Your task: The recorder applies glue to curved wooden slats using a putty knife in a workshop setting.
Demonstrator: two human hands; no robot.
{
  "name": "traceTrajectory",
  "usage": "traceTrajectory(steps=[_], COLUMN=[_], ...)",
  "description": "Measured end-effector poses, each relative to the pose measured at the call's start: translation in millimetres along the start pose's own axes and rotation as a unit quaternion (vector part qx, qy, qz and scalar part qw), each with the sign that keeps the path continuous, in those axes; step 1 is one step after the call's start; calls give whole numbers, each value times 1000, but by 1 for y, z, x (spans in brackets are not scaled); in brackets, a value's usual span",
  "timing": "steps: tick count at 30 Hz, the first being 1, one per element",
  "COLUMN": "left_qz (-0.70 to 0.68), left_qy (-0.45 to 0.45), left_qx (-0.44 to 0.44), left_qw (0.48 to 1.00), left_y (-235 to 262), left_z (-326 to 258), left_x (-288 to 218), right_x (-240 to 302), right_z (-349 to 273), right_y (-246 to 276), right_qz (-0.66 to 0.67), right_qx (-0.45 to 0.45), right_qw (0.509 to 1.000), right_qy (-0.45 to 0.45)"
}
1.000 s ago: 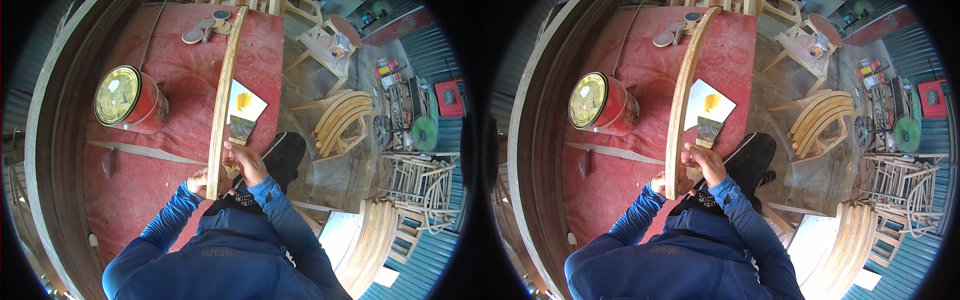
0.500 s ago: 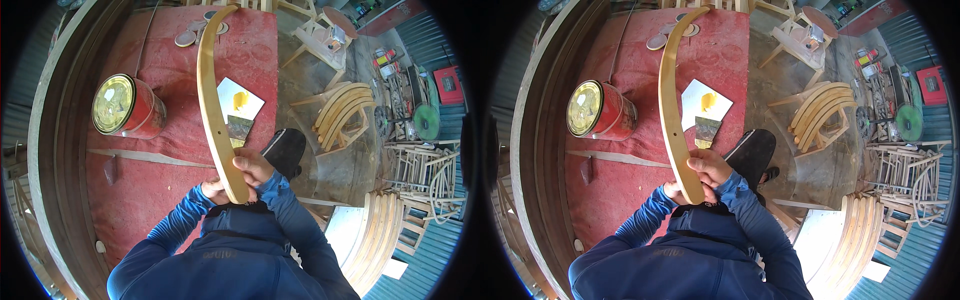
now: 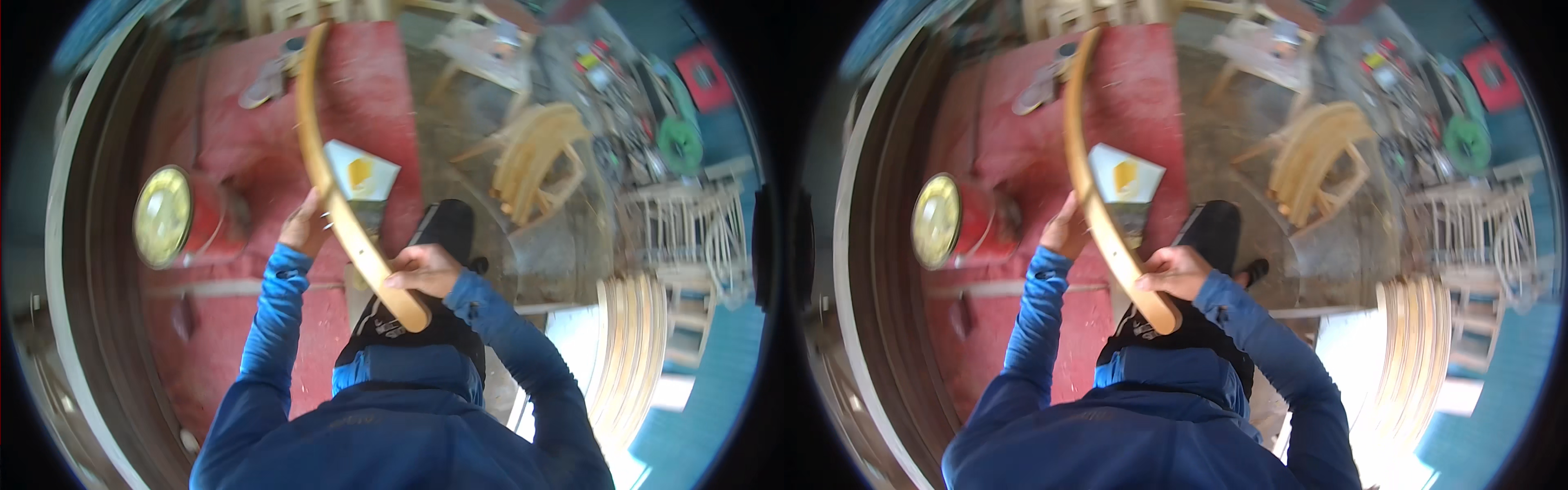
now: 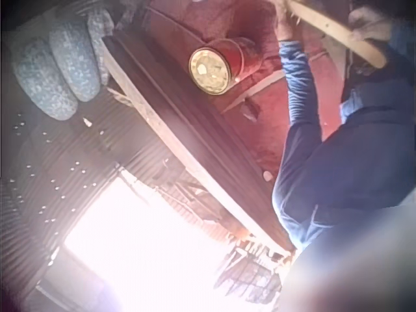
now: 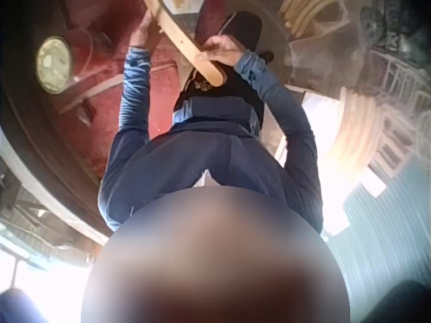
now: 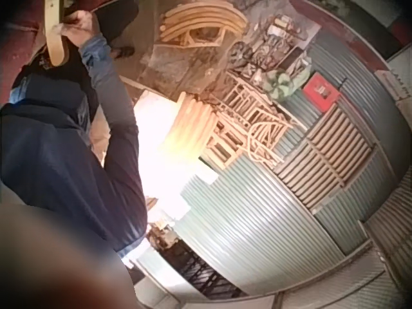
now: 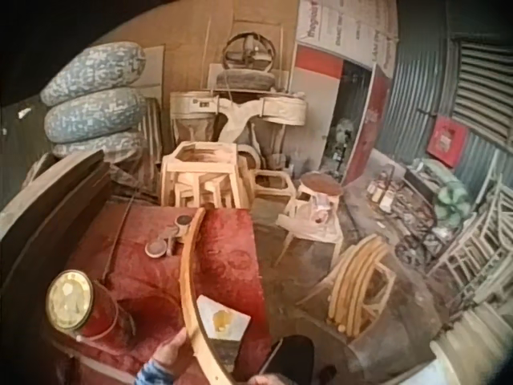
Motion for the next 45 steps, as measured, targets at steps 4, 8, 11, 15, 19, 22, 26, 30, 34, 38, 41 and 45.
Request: traceTrajectory(steps=[4, 8, 11, 15, 19, 22, 26, 30, 34, 38, 41, 45], left_qz=[-83, -62, -39, 5, 53, 107, 166, 162, 149, 265, 278, 274], left_qy=[-19, 49, 26, 75, 171, 228, 313, 357, 353, 277, 273, 268], left_qx=[65, 101, 53, 44, 110, 127, 126, 142, 146, 45, 27, 34], left_qw=[994, 992, 997, 996, 978, 959, 926, 909, 912, 923, 920, 923], left_y=[-15, -70, -92, -145, -203, -239, -244, -253, -266, -250, -239, -232], left_z=[18, 16, 26, 36, 59, 91, 153, 210, 247, 270, 276, 282], left_x=[21, 63, 102, 167, 234, 296, 390, 451, 474, 468, 467, 478], right_x=[9, -4, -30, -75, -111, -130, -180, -231, -292, -401, -444, -501], right_z=[-24, -80, -120, -168, -203, -220, -215, -197, -160, -102, -54, -9], right_y=[26, 72, 98, 113, 127, 147, 186, 230, 299, 375, 437, 478], right_qz=[-70, -6, -23, 9, 57, 130, 109, 137, 17, 132, -19, -141], right_qx=[30, -2, -35, -22, -116, -209, -254, -300, -327, -384, -386, -361], right_qw=[997, 1000, 999, 997, 985, 965, 954, 935, 928, 903, 903, 885], right_qy=[-20, -23, -4, -75, -112, -89, -116, -127, -179, -139, -187, -257])
Point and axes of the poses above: each hand's wrist, its own z-axis towards the middle knuckle, its own y-axis out of the back of the hand, x = y × z, the point moved 8 cm from there along z, towards the middle knuckle, and after that the axes turned 14 degrees about -z, right-handed, at the moved point
